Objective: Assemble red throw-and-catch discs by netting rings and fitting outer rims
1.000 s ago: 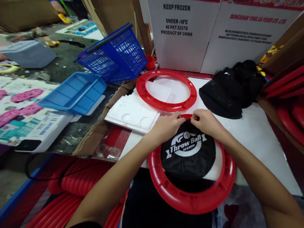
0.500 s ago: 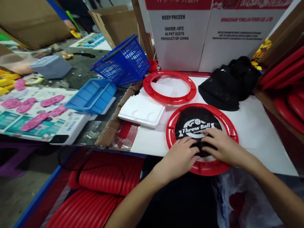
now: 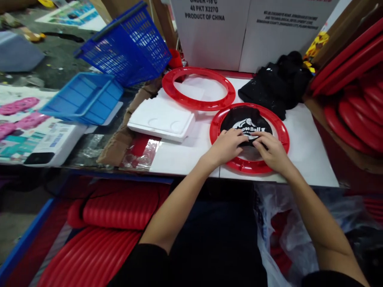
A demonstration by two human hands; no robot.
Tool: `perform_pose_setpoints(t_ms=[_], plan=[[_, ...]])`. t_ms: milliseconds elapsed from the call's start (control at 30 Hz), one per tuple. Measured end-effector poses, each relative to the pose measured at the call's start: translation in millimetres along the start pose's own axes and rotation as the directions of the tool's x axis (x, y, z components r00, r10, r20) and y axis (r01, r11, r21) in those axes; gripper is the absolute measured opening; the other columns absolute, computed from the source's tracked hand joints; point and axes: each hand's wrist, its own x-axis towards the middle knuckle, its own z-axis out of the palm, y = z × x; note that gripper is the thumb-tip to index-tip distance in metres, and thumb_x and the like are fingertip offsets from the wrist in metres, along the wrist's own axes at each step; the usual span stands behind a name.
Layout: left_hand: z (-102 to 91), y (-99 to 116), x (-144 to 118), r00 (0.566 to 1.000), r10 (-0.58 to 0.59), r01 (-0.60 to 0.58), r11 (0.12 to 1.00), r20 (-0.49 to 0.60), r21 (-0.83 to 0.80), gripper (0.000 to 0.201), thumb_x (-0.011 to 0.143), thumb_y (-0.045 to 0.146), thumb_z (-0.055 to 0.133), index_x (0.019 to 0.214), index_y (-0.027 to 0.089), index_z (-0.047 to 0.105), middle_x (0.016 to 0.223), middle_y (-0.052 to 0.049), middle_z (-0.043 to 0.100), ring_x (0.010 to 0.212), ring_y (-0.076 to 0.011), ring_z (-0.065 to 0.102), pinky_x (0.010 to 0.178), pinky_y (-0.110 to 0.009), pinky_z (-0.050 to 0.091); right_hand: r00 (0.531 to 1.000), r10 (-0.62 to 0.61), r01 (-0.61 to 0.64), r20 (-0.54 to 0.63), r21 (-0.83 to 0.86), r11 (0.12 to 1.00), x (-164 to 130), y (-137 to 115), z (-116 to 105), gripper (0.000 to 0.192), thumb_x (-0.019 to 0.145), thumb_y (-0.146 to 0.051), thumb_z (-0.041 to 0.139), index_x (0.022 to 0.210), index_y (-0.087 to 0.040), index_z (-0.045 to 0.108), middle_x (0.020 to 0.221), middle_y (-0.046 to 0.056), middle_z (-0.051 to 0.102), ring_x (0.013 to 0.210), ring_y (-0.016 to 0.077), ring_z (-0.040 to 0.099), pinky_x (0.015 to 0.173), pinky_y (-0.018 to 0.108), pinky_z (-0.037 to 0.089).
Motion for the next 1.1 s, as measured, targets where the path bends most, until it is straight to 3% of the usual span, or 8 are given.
perform_pose_setpoints(t_ms=[100, 200, 300, 467, 600, 767, 933, 1100], plan=[[10.7, 2, -9, 0.988, 0.028, -0.045, 0.993, -0.152, -0.108, 0.027, 0.101, 0.009, 0.056, 0.12, 0.018, 0.074, 0.12, -0.008, 0.077, 0.114, -0.024, 0.069, 0.096, -0.038, 0.046, 0.996, -0.084, 0.084, 0.023, -0.028, 0.996, -10, -3, -4, 0.014, 0.102, -0.036, 0.067, 0.108, -0.023, 0.068, 0.141, 0.014, 0.069, 0.134, 0.0302, 0.064, 0.115, 0.054, 0.05], [22.5, 2, -18, 0.948, 0.063, -0.129, 0.972, -0.312, -0.195, 0.023, 0.105, 0.014, 0.059, 0.122, 0.019, 0.073, 0.116, -0.006, 0.081, 0.107, -0.021, 0.075, 0.099, -0.038, 0.047, 0.977, -0.213, 0.213, -0.005, -0.032, 0.977, -19, 0, -3, 0.028, 0.094, -0.031, 0.079, 0.119, -0.024, 0.068, 0.141, 0.014, 0.069, 0.132, 0.0321, 0.065, 0.113, 0.055, 0.053], [27.8, 2, -22, 0.913, 0.124, -0.212, 0.959, -0.389, -0.191, 0.018, 0.106, 0.02, 0.062, 0.119, 0.02, 0.075, 0.109, -0.005, 0.083, 0.098, -0.0196, 0.076, 0.099, -0.039, 0.049, 0.948, -0.316, 0.313, -0.046, -0.068, 0.947, -23, 4, 1, 0.023, 0.097, -0.014, 0.068, 0.118, -0.025, 0.069, 0.133, 0.012, 0.073, 0.128, 0.0307, 0.066, 0.11, 0.055, 0.054], [27.6, 10, -31, 0.862, 0.259, -0.329, 0.94, -0.435, -0.09, 0.017, 0.105, 0.017, 0.062, 0.113, 0.021, 0.077, 0.107, -0.008, 0.08, 0.102, -0.0214, 0.072, 0.088, -0.038, 0.053, 0.935, -0.329, 0.325, -0.13, -0.052, 0.944, -26, 5, 1, 0.027, 0.096, -0.009, 0.065, 0.119, -0.024, 0.066, 0.12, 0.013, 0.074, 0.114, 0.0304, 0.068, 0.096, 0.055, 0.058], [27.8, 15, -37, 0.86, 0.256, -0.369, 0.909, -0.442, -0.192, 0.013, 0.104, 0.017, 0.065, 0.111, 0.02, 0.076, 0.099, -0.006, 0.078, 0.089, -0.0169, 0.071, 0.078, -0.033, 0.05, 0.907, -0.418, 0.415, -0.041, -0.069, 0.907, -27, 2, -4, 0.031, 0.092, -0.015, 0.073, 0.121, -0.021, 0.063, 0.113, 0.013, 0.074, 0.105, 0.0299, 0.068, 0.089, 0.051, 0.058], [22.6, 14, -34, 0.917, 0.213, -0.321, 0.897, -0.339, -0.303, 0.008, 0.104, 0.024, 0.069, 0.103, 0.02, 0.076, 0.087, -0.002, 0.073, 0.082, -0.0158, 0.066, 0.075, -0.033, 0.045, 0.886, -0.46, 0.463, 0.052, -0.141, 0.875, -25, 1, -7, 0.026, 0.092, -0.008, 0.068, 0.113, -0.022, 0.065, 0.105, 0.011, 0.075, 0.102, 0.0282, 0.068, 0.086, 0.048, 0.058], [17.2, 17, -35, 0.926, 0.233, -0.313, 0.915, -0.298, -0.254, 0.014, 0.105, 0.028, 0.067, 0.098, 0.021, 0.078, 0.099, -0.007, 0.073, 0.093, -0.0197, 0.064, 0.083, -0.036, 0.048, 0.881, -0.472, 0.472, 0.033, -0.117, 0.874, -34, -3, -14, 0.028, 0.087, -0.003, 0.07, 0.11, -0.019, 0.066, 0.116, 0.015, 0.076, 0.111, 0.0316, 0.067, 0.091, 0.052, 0.059], [13.1, 14, -37, 0.933, 0.316, -0.359, 0.857, -0.174, -0.369, 0.014, 0.104, 0.025, 0.067, 0.099, 0.025, 0.08, 0.107, -0.005, 0.079, 0.104, -0.0204, 0.066, 0.093, -0.039, 0.049, 0.878, -0.472, 0.474, 0.083, -0.001, 0.881, -48, -7, -18, 0.032, 0.087, -0.002, 0.073, 0.112, -0.021, 0.068, 0.11, 0.011, 0.078, 0.101, 0.0276, 0.07, 0.084, 0.047, 0.06]])
